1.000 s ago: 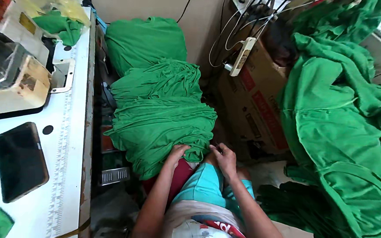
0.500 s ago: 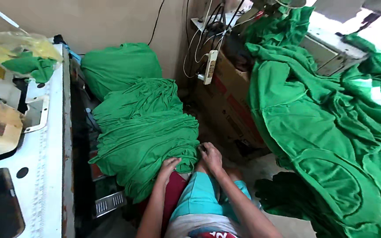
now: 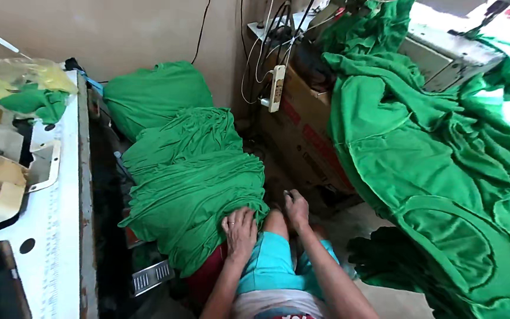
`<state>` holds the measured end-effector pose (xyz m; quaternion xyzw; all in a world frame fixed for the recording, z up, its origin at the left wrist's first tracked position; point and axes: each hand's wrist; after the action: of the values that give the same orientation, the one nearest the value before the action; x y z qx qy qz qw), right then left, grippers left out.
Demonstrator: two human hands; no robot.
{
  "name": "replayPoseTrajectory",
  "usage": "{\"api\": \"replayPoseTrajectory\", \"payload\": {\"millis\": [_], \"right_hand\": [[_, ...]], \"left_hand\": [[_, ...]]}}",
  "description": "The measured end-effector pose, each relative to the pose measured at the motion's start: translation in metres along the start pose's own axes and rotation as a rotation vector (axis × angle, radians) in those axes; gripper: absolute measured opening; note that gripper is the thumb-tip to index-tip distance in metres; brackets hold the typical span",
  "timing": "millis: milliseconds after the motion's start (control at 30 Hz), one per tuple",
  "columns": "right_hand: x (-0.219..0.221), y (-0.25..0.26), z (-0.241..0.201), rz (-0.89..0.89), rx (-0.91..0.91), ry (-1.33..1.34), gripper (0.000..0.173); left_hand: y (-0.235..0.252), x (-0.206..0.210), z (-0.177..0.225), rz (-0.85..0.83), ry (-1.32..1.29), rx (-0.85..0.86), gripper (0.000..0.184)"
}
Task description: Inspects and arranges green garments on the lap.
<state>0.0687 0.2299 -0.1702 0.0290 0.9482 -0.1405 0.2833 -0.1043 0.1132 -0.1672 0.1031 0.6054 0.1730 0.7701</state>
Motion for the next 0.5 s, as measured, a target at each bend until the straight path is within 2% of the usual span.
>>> {"api": "replayPoseTrajectory", "payload": {"millis": [67,133,200,333,433,500], "right_hand": [[-0.002,-0.002,0.001,0.003,-0.04,0.055,0.045],[0.002,-0.005,-0.008,-0.098,-0.073,0.059,0.046],[0.01,-0.011,-0.027,-0.226,-0.088,-0.01,0.045],[0.036,-0.02,-0.056,-0.433,-0.133,-0.262,0.04],[0.045,-0.023,-0.054,-0.381,-0.123,-0.27,0.031],[0.039,-0.019,-0.049,-0.267,-0.083,-0.164,0.032]], "left_hand": [[0.014,-0.002,-0.005,-0.139,0.028,-0.099,0.049],[0.019,0.003,-0.015,-0.261,0.035,-0.12,0.039],[0.012,0.011,-0.025,-0.323,0.021,-0.05,0.026],[-0.013,0.021,-0.029,-0.378,-0.02,-0.008,0.025],[-0.022,0.017,-0.029,-0.437,-0.053,-0.036,0.029],[-0.025,0.009,-0.034,-0.373,-0.125,-0.06,0.03]]}}
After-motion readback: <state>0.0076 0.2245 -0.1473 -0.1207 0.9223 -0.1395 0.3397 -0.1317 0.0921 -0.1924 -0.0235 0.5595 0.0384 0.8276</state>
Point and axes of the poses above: each hand's wrist, its own y-axis towards the middle knuckle, its own x-axis out of the palm, z = x × y, and after that the axes turned 14 degrees about y, right-handed
